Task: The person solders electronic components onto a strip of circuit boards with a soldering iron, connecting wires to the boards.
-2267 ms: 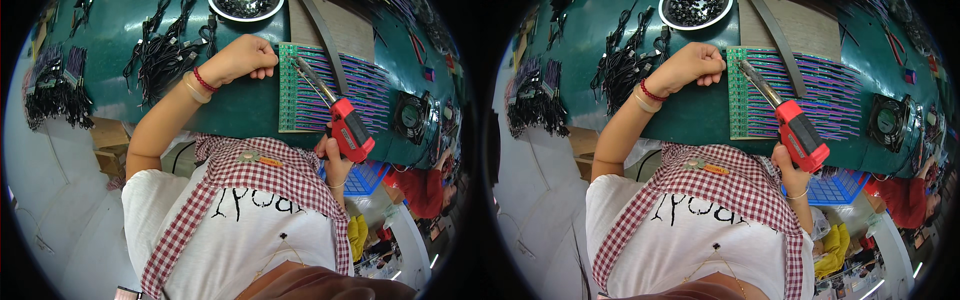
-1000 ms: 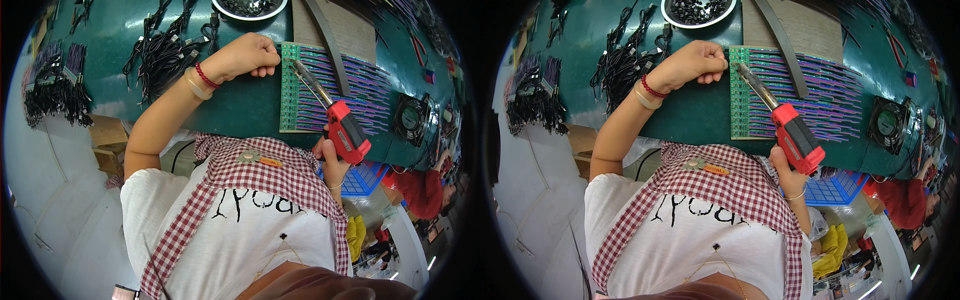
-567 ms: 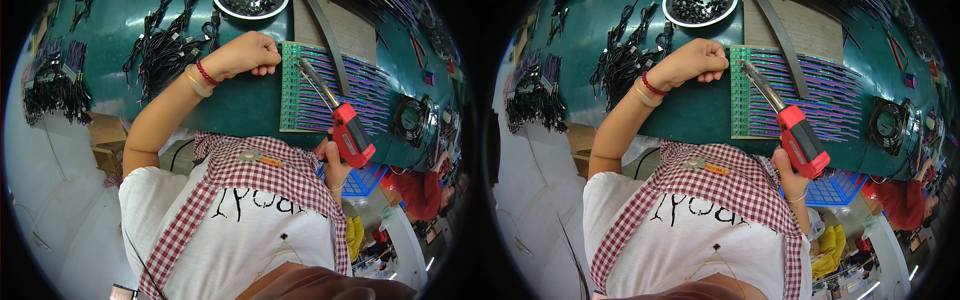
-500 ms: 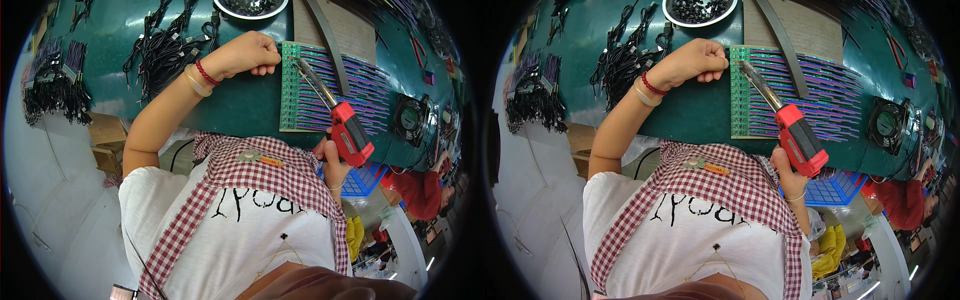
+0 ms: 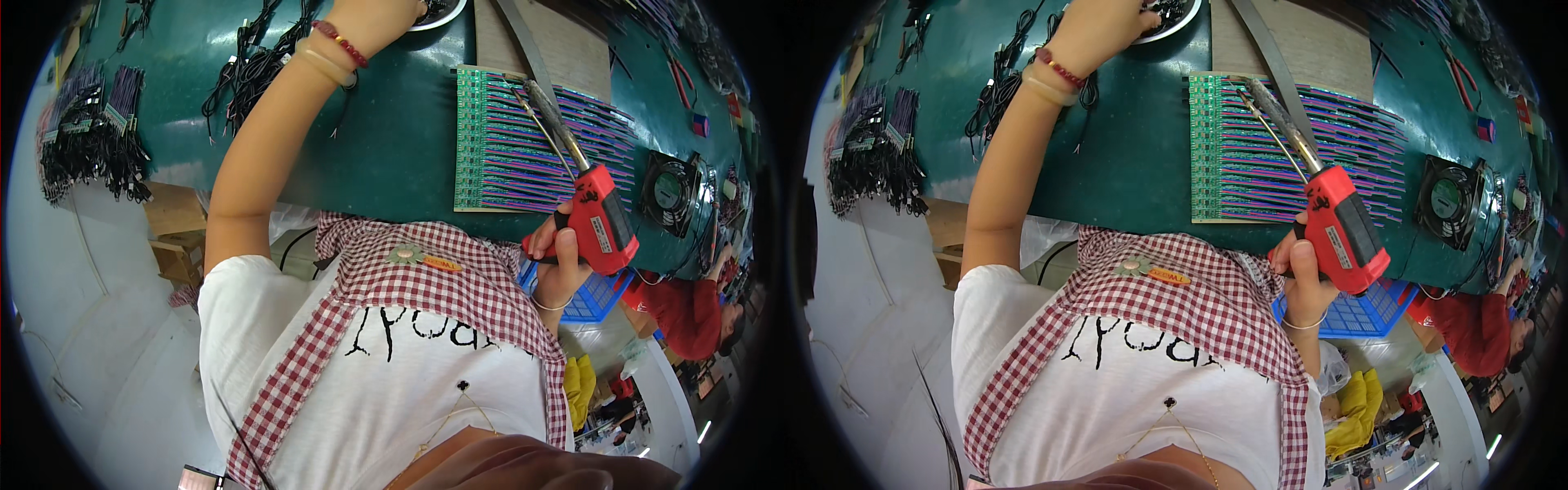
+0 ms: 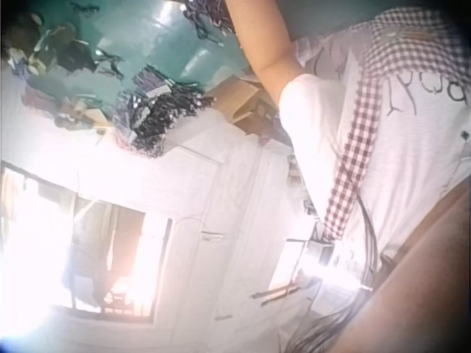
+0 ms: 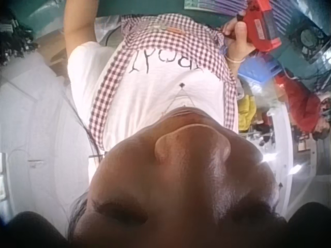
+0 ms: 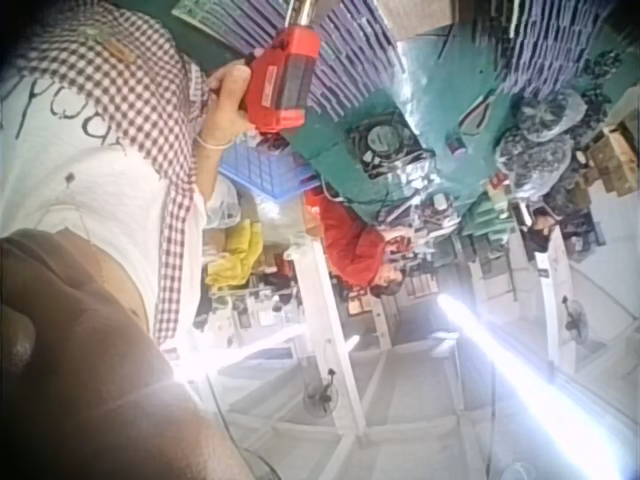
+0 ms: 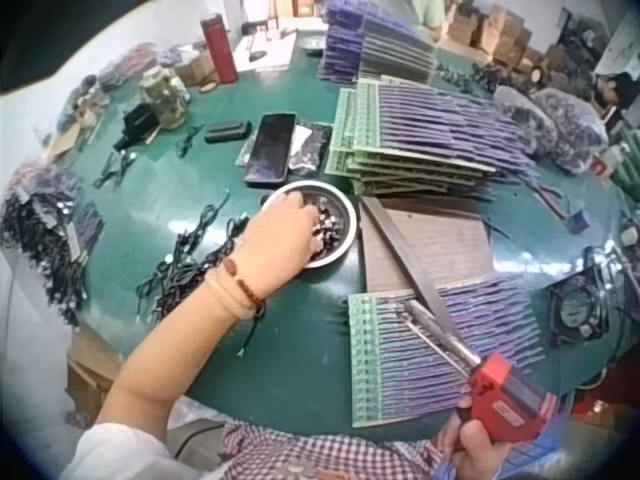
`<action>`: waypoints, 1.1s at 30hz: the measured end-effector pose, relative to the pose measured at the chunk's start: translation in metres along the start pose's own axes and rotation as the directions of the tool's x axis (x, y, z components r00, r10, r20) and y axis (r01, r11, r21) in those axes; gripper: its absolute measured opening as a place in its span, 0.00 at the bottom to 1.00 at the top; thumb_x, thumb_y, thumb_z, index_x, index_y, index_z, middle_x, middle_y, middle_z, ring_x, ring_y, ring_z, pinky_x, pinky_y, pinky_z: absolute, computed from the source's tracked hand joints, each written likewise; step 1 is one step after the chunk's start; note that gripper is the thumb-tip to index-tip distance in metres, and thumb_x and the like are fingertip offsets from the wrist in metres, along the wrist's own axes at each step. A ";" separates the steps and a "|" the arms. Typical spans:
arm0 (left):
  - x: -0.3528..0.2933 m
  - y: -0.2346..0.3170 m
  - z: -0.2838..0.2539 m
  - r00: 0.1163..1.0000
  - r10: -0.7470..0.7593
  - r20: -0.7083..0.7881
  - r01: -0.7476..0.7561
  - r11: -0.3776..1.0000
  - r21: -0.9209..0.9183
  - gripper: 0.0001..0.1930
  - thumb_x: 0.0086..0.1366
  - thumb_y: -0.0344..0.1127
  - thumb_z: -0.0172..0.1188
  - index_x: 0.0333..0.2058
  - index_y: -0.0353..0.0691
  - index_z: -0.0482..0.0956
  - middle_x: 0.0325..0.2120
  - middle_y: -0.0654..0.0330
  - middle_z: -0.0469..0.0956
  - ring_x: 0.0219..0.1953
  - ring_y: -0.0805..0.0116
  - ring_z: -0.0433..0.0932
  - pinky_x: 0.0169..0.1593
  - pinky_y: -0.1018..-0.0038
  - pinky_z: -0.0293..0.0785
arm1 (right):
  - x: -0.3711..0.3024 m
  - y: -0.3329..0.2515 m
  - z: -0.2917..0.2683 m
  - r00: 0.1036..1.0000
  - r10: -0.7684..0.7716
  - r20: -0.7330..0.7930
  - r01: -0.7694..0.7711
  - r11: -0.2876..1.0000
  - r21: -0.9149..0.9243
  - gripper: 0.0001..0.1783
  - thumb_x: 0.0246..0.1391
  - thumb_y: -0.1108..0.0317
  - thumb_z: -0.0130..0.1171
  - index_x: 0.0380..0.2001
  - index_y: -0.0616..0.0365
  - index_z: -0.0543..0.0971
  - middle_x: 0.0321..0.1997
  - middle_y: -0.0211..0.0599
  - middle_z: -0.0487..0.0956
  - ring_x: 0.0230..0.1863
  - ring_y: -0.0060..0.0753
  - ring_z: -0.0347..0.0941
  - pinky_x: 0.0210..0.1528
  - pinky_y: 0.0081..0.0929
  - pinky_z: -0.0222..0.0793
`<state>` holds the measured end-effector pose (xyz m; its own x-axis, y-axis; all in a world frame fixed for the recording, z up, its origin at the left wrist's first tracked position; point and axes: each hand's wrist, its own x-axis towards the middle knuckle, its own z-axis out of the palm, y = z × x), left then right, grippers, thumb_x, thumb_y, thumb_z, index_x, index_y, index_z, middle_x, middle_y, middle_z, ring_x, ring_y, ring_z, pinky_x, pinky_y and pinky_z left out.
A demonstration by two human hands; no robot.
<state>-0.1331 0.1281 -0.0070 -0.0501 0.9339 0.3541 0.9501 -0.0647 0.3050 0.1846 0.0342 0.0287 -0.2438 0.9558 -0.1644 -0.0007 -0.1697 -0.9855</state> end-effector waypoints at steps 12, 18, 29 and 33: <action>-0.001 -0.011 -0.001 0.998 -0.015 0.054 0.019 0.997 -0.076 0.07 0.54 0.30 0.51 0.24 0.32 0.71 0.22 0.45 0.72 0.29 0.47 0.72 0.34 0.59 0.68 | 0.005 -0.003 -0.006 0.998 -0.060 -0.028 0.061 0.998 0.025 0.18 0.56 0.63 0.48 0.42 0.66 0.63 0.13 0.33 0.64 0.12 0.20 0.56 0.15 0.17 0.54; -0.021 0.034 -0.021 0.999 -0.038 0.027 0.045 0.932 -0.360 0.04 0.56 0.28 0.50 0.26 0.33 0.68 0.21 0.45 0.70 0.27 0.45 0.71 0.32 0.59 0.67 | 0.012 -0.006 0.008 0.999 -0.047 -0.002 0.047 0.988 0.147 0.19 0.57 0.61 0.47 0.43 0.66 0.63 0.15 0.33 0.64 0.13 0.20 0.56 0.15 0.17 0.53; -0.023 0.008 -0.014 0.991 -0.107 -0.082 0.082 0.961 -0.266 0.05 0.55 0.28 0.52 0.26 0.33 0.68 0.23 0.44 0.71 0.28 0.44 0.71 0.32 0.58 0.67 | 0.014 -0.009 0.012 0.999 -0.035 0.024 0.031 0.985 0.171 0.18 0.57 0.61 0.46 0.43 0.64 0.63 0.15 0.32 0.64 0.13 0.19 0.56 0.16 0.17 0.54; -0.050 0.050 -0.019 0.999 -0.012 0.041 0.034 0.811 -0.584 0.06 0.54 0.30 0.59 0.30 0.35 0.74 0.22 0.55 0.73 0.24 0.62 0.74 0.29 0.74 0.69 | 0.015 -0.014 0.019 1.000 -0.011 0.002 0.010 0.980 0.199 0.18 0.55 0.65 0.50 0.46 0.64 0.62 0.21 0.34 0.67 0.19 0.22 0.62 0.23 0.20 0.61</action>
<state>-0.0883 0.0717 0.0072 -0.0485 0.9483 0.3136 0.5889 -0.2264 0.7758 0.1621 0.0466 0.0405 -0.2458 0.9571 -0.1534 -0.1958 -0.2041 -0.9592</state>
